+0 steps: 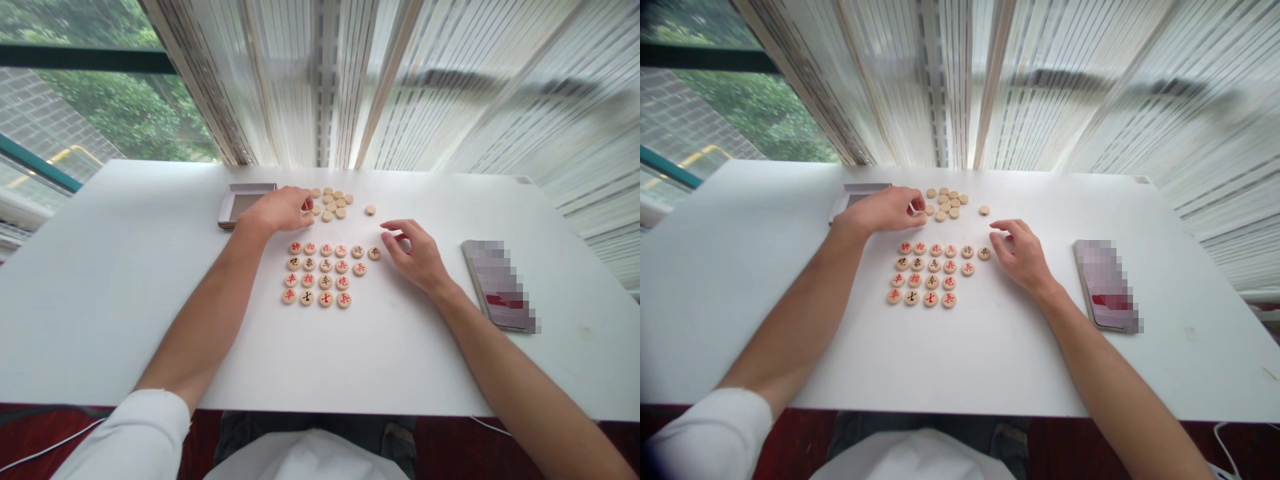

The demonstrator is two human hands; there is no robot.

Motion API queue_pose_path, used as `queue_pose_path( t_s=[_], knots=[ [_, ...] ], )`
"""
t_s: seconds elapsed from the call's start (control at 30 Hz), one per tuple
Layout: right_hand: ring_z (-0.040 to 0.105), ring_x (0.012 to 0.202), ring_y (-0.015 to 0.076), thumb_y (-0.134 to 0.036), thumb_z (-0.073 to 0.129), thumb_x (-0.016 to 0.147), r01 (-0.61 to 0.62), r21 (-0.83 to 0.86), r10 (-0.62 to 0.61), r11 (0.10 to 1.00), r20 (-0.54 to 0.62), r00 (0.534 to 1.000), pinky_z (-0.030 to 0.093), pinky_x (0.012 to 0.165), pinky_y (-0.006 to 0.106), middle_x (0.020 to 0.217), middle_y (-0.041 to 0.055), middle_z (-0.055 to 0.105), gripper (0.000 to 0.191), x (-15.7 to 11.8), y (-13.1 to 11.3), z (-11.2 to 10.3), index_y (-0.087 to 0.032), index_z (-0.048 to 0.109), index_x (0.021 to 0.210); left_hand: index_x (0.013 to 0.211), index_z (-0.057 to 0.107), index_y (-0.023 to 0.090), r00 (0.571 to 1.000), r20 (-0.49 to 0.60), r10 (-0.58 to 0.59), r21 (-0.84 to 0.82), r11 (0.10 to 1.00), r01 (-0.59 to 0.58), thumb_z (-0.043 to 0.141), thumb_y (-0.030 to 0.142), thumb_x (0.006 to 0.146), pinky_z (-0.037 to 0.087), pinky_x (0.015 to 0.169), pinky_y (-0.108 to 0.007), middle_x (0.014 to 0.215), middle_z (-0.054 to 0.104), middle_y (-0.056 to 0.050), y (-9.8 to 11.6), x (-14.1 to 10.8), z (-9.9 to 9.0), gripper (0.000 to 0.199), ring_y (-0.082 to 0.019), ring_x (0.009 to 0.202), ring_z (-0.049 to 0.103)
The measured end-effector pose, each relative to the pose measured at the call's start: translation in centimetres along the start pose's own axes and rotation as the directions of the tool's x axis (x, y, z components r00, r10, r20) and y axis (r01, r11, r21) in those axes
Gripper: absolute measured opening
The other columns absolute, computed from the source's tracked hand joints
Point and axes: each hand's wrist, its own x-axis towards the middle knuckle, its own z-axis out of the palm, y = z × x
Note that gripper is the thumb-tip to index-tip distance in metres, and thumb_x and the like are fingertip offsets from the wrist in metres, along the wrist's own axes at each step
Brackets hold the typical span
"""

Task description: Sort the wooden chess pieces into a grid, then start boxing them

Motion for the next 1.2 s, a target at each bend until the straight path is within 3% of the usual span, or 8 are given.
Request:
queue_pose_path(
  t_s=[0.2,0.47,0.63,0.83,0.93,1.07,1.2],
  knots=[
    [0.066,0.091,0.0222,-0.034,0.056,0.095,-0.025,0.011,0.025,1.000,-0.026,0.999,0.056,0.082,0.038,0.109,0.0083,0.067,0.022,0.2,0.5,0.2,-0.022,0.067,0.111,0.095,0.065,0.024,1.000,-0.004,-0.013,0.003,1.000,0.013,0.063,0.041,0.079,0.048,0.070,-0.026,0.106,0.074,-0.005,0.2,0.1,0.5,0.023,-0.023,0.090,0.068],
    [0.067,0.091,0.0228,-0.036,0.056,0.095,-0.031,0.016,0.031,0.999,-0.020,0.999,0.056,0.084,0.040,0.108,0.0088,0.068,0.022,0.2,0.4,0.4,-0.023,0.067,0.110,0.090,0.065,0.024,0.998,-0.044,-0.036,0.004,0.999,0.037,0.062,0.037,0.078,0.047,0.067,-0.028,0.098,0.075,-0.006,0.2,0.4,0.9,0.019,-0.024,0.084,0.068],
    [0.067,0.090,0.0215,-0.034,0.057,0.096,-0.039,0.028,0.039,0.999,-0.028,0.999,0.055,0.083,0.037,0.107,0.0081,0.068,0.021,0.2,0.4,0.5,-0.022,0.068,0.109,0.095,0.065,0.024,0.998,-0.063,-0.016,-0.002,1.000,0.016,0.063,0.036,0.077,0.047,0.065,-0.029,0.100,0.074,-0.007,0.6,-0.5,-0.2,0.022,-0.024,0.083,0.067],
    [0.066,0.094,0.0211,-0.034,0.054,0.097,-0.021,0.045,0.025,0.999,-0.100,0.995,0.056,0.079,0.035,0.105,0.0082,0.068,0.022,0.2,0.6,0.5,-0.020,0.067,0.109,0.117,0.063,0.025,0.984,-0.101,0.149,-0.149,0.975,-0.163,0.062,0.028,0.079,0.049,0.077,-0.026,0.104,0.073,-0.003,2.3,-2.5,-1.9,0.038,-0.018,0.085,0.068],
    [0.066,0.094,0.0207,-0.033,0.053,0.098,-0.004,0.043,0.010,0.999,-0.154,0.988,0.057,0.077,0.034,0.105,0.0085,0.068,0.021,0.1,0.8,0.6,-0.019,0.066,0.107,0.116,0.068,0.025,0.971,-0.092,0.221,-0.185,0.954,-0.234,0.061,0.026,0.080,0.051,0.078,-0.026,0.102,0.072,-0.003,2.9,-3.6,-1.9,0.037,-0.017,0.084,0.068],
    [0.065,0.088,0.0208,-0.030,0.050,0.098,0.034,0.011,-0.031,0.999,-0.229,0.973,0.058,0.072,0.034,0.101,0.0092,0.067,0.021,0.1,0.6,0.6,-0.018,0.066,0.103,0.109,0.072,0.022,0.947,-0.142,0.289,-0.319,0.892,-0.320,0.060,0.026,0.083,0.054,0.075,-0.025,0.103,0.070,-0.005,3.6,-6.3,-1.0,0.028,-0.017,0.083,0.070],
    [0.064,0.091,0.0234,-0.026,0.054,0.095,0.126,-0.009,-0.125,0.992,-0.227,0.966,0.058,0.074,0.038,0.100,0.0100,0.067,0.018,-0.9,-0.9,0.3,-0.019,0.068,0.103,0.105,0.072,0.020,0.933,-0.248,0.260,-0.498,0.792,-0.353,0.062,0.025,0.086,0.057,0.073,-0.024,0.101,0.067,-0.005,4.5,-11.0,1.6,0.022,-0.014,0.077,0.069]
  ],
)
